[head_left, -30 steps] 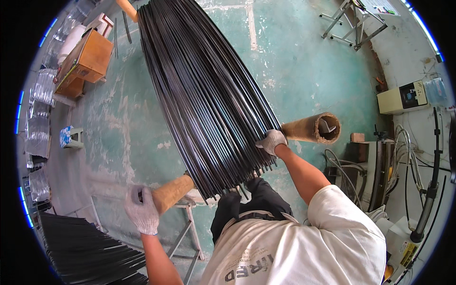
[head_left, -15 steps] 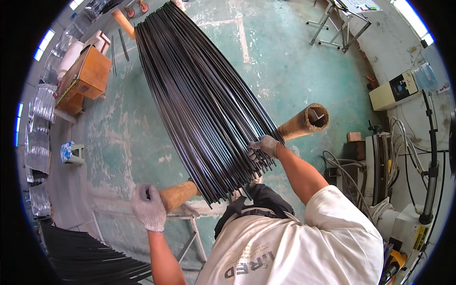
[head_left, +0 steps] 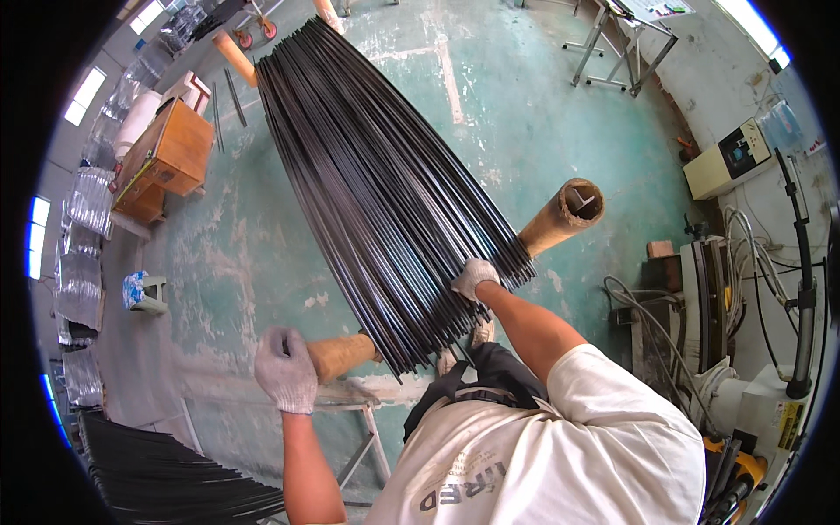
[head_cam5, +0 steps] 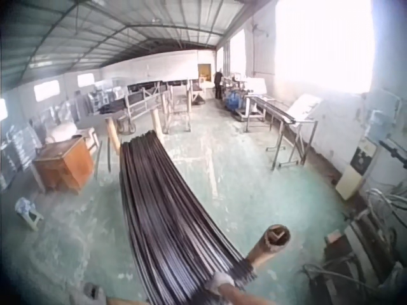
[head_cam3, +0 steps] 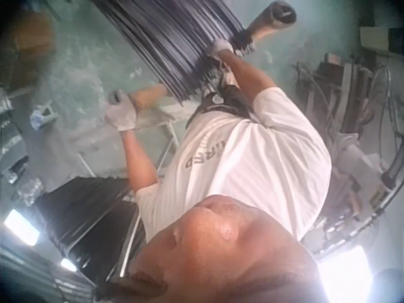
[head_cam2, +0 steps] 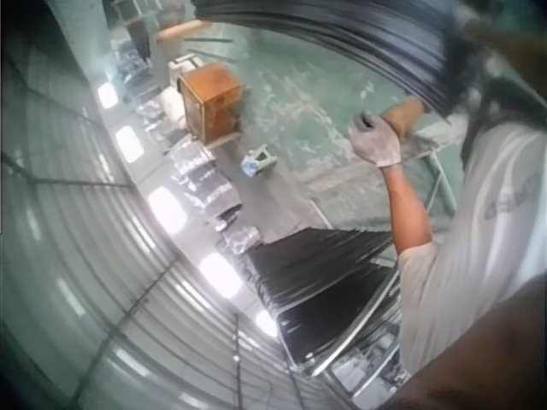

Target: The person feeds long metal rods into a bending machine, measures them on a wooden workbench, and manually bends them into U-shaped pieces. The person stacks the finished pieces on a rack.

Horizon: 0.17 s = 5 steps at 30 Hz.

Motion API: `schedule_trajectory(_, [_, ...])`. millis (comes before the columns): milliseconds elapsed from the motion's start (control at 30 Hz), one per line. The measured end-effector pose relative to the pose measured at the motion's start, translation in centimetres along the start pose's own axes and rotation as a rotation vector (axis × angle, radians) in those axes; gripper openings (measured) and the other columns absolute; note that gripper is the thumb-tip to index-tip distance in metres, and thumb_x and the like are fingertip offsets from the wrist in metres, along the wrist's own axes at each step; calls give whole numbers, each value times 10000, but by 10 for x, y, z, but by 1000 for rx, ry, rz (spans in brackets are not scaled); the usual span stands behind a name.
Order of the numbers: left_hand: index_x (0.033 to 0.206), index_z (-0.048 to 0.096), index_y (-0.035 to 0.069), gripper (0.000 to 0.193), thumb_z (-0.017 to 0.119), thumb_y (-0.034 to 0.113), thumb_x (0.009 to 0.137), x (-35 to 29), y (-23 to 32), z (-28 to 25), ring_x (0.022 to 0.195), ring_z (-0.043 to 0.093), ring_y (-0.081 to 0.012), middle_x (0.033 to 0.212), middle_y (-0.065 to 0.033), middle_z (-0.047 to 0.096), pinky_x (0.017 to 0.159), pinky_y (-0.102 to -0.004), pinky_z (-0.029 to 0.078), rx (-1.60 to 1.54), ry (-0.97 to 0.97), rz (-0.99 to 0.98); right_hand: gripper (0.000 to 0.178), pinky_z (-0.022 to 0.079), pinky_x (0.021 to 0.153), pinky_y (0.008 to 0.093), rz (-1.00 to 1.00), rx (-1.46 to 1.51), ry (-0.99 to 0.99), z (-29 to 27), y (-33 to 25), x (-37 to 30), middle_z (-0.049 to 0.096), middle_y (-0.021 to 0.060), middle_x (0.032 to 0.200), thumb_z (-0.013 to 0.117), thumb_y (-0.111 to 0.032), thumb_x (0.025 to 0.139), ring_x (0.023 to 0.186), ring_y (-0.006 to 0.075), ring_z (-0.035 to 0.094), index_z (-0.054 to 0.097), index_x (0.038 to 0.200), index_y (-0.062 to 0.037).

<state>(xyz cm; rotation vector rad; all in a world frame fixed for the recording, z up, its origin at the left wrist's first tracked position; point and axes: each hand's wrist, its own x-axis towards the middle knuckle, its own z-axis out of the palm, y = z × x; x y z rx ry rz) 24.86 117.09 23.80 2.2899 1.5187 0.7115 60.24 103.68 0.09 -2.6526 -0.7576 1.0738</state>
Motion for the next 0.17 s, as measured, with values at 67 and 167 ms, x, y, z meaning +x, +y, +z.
schedule_trajectory(67, [949,725,7,136,739,131,1003,-1,2,-2,865,712,-420,927,-204,707,797,-493,563,12,25,29,321,679,1006,447,-18,46,-37,-2,5,5,815,286,1291,810,-240,939,1212,344,821,855,1114,25])
schedule_trajectory(167, [957,739,19,167,764,175,1012,-1,7,-3,908,753,-404,978,-197,745,825,-492,586,43,61,81,724,669,956,652,61,783,-370,10,24,31,854,261,1191,787,-238,974,1161,514,812,585,1610,44])
